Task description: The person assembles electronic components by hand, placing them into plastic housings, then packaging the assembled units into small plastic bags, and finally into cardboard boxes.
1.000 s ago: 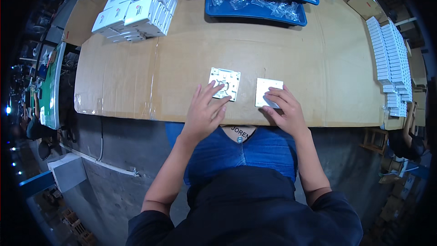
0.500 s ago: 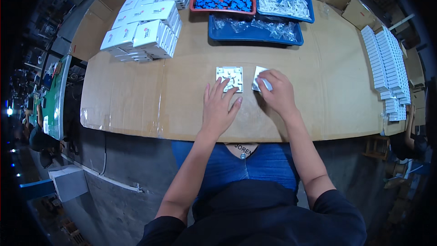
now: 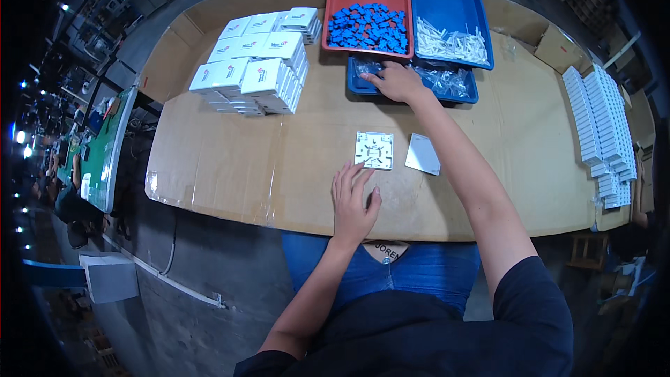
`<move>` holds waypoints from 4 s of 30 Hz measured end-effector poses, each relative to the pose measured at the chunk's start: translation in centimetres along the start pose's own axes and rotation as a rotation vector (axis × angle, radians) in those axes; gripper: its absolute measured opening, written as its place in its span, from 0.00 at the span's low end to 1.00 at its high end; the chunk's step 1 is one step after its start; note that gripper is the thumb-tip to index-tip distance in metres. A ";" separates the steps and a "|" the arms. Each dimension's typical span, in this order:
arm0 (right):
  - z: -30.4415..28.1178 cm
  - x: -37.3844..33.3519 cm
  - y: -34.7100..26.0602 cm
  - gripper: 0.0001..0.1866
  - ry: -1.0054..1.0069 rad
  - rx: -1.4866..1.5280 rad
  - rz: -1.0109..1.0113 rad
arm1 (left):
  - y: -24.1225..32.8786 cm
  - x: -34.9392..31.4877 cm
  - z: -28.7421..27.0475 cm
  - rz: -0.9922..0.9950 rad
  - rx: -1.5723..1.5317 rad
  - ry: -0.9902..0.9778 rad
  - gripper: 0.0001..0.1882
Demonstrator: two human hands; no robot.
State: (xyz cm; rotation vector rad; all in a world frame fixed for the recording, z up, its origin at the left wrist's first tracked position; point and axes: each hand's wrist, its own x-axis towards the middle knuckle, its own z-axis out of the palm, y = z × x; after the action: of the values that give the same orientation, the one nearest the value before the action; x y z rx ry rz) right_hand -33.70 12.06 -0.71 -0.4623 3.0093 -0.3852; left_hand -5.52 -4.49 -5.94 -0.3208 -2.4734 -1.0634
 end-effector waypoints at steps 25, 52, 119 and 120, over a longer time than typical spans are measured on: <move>2.0 -26.9 -5.9 0.23 0.058 1.596 0.168 | 3.9 1.2 -0.6 -0.608 -0.812 0.018 0.11; 5.0 -28.4 -6.0 0.05 -0.066 1.963 0.447 | 3.7 -0.5 -1.9 -0.036 -0.279 -0.033 0.10; 4.3 -28.8 -4.3 0.14 0.027 1.257 0.085 | 2.3 0.2 -3.1 -0.194 -0.470 -0.382 0.18; 3.8 -28.7 -4.3 0.12 0.134 1.193 0.018 | 2.2 0.0 -3.1 -0.194 -0.467 -0.379 0.18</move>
State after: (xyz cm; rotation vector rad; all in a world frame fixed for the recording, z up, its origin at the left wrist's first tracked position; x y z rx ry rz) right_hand -4.69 15.90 -2.31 -0.2668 2.2531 -2.0139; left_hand -3.84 -5.27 -2.66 -0.4637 -2.5882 -1.8139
